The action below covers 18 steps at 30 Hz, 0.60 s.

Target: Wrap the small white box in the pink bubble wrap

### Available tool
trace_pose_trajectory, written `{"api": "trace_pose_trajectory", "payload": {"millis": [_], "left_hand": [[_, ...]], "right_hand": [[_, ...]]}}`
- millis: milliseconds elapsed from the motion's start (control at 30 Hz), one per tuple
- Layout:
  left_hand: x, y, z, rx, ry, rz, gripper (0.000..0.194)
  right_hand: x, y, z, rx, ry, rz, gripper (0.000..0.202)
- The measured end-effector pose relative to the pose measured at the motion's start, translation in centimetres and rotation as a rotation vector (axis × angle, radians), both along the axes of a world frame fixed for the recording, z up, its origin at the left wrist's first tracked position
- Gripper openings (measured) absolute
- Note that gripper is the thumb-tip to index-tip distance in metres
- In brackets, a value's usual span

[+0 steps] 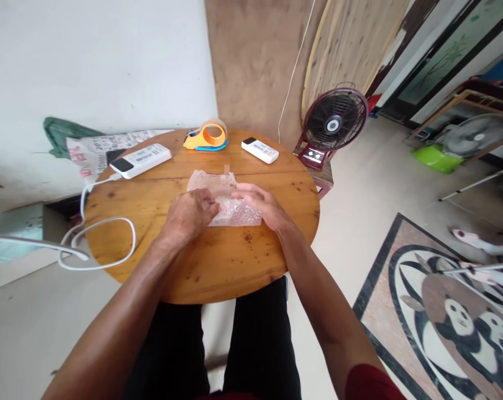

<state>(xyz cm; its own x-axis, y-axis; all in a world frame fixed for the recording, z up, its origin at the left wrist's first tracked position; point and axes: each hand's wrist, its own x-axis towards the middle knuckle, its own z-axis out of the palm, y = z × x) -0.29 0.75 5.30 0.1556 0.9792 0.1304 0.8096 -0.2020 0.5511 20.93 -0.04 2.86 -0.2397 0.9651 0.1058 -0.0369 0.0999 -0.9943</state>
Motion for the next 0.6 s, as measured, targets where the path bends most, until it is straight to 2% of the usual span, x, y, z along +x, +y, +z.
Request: {"api": "trace_pose_trajectory", "payload": {"millis": [100,267,400,600], "left_hand": [[-0.1,0.1,-1.2,-0.029,-0.163,-0.002,0.019],[-0.4,-0.1,-2.8,-0.004,-0.408,-0.039,0.016],[-0.2,-0.4,-2.7,-0.034,-0.491,-0.065,0.016],[0.0,-0.6,-2.6,-0.063,-0.538,-0.096,0.017]], "right_hand": [[-0.4,-0.1,0.0,-0.026,-0.111,-0.014,0.049],[-1.1,0.0,-0.3,-0.042,-0.206,-0.057,0.026],[-1.1,-0.1,-0.1,-0.040,-0.205,-0.101,0.017],[-0.9,-0.3,0.1,-0.064,-0.226,-0.131,0.017]]}}
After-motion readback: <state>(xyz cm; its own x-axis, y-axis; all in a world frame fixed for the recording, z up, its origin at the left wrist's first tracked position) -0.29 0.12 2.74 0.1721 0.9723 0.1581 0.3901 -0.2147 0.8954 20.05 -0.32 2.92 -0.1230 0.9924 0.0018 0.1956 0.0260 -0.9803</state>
